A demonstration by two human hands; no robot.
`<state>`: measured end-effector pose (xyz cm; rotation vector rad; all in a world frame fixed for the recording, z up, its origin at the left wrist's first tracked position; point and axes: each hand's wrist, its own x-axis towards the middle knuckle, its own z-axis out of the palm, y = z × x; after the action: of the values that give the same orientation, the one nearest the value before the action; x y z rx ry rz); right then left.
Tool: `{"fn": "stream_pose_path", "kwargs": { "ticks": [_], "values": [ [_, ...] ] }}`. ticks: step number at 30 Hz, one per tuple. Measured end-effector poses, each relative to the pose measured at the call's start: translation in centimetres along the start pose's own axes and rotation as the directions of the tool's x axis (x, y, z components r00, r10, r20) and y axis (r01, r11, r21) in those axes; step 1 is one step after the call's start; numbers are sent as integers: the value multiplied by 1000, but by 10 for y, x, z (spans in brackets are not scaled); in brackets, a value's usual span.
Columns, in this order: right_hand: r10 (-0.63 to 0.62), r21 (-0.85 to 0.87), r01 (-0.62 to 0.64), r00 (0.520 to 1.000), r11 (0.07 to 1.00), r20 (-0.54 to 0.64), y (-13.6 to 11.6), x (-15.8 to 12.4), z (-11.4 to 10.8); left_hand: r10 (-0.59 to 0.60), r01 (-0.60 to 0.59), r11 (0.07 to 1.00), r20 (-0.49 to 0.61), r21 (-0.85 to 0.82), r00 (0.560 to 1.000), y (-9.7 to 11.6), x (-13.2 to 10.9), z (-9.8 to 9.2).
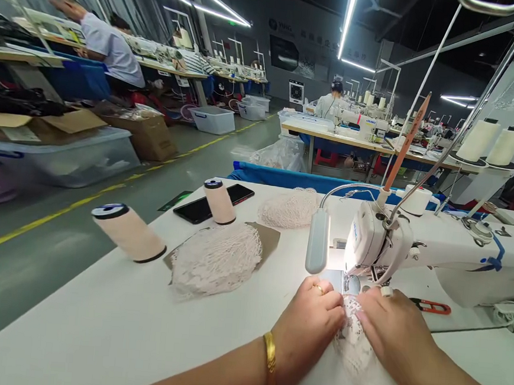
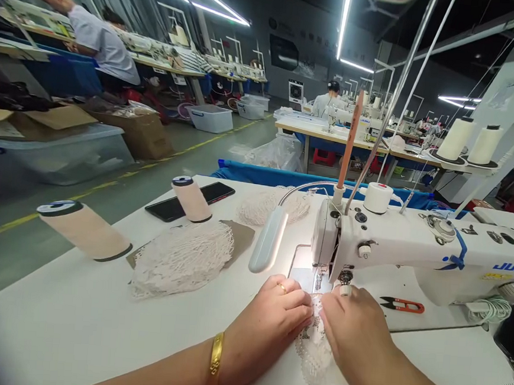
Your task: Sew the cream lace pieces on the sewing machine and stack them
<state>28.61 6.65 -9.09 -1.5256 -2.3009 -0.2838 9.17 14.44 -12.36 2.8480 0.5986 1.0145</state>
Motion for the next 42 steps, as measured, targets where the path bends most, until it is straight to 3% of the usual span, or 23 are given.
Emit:
{"fn": "stream_pose_path", "kwargs": {
  "ticks": [3,5,12,30,42],
  "values": [
    [-160,115,175,979,978,-130,-6,-5,5,-18,18,1000,11,-5,1000,-1,-1,-1],
    [-140,156,161,980,975,-138,-5,-4,13,-31,31,999,24,-12,999,-2,-2,-2],
    [-58,302,48,998,952,24,14,-3,30,-74,75,997,91,0,993,1,-3,-10],
    [-26,197,7,995,980,93,30,-1,31,-163,153,986,180,69,970,5,1,-12],
    [-25,204,21,1000,979,17,32,2,32,-139,118,981,132,156,982,6,5,-6]
  ]
}}
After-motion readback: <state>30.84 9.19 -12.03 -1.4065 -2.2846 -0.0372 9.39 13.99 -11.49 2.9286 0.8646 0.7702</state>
